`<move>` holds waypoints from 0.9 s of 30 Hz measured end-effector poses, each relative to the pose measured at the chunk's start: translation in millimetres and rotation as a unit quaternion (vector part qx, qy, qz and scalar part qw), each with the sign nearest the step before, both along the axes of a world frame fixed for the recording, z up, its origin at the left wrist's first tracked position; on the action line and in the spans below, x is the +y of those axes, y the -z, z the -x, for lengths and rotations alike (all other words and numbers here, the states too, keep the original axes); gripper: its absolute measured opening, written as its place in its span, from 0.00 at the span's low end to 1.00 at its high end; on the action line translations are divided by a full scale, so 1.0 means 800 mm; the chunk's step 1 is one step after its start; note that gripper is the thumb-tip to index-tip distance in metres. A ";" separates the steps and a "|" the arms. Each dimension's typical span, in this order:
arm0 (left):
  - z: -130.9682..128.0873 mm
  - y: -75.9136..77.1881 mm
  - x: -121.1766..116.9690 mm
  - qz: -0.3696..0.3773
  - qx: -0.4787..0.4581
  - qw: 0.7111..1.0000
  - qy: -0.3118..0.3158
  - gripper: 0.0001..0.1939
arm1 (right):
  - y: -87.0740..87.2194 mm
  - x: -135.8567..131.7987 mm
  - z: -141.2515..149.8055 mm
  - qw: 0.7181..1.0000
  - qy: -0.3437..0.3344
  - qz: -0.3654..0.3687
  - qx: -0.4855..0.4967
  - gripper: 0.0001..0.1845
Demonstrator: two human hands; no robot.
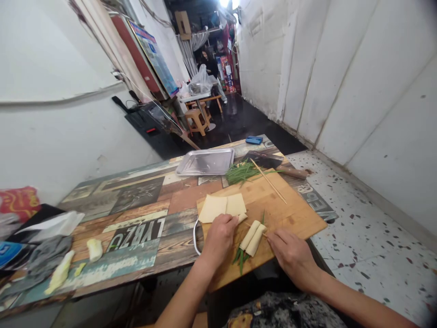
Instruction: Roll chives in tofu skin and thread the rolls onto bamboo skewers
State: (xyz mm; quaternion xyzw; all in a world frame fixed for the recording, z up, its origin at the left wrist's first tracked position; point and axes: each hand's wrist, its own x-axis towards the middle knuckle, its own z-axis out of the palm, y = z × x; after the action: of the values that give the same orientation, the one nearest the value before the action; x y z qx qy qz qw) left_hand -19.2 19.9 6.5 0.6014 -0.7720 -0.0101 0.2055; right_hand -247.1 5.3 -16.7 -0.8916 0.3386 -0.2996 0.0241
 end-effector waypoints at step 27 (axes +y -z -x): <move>-0.005 -0.001 -0.008 0.006 0.027 0.999 0.039 0.17 | -0.009 -0.001 -0.012 0.998 0.050 -0.004 0.048 0.18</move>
State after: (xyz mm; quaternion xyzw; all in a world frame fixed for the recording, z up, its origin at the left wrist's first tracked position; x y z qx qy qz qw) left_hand -15.2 13.5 7.0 0.5694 -0.7890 -0.0300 0.2290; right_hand -237.8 4.7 -9.2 -0.8868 0.3846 -0.2564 -0.0040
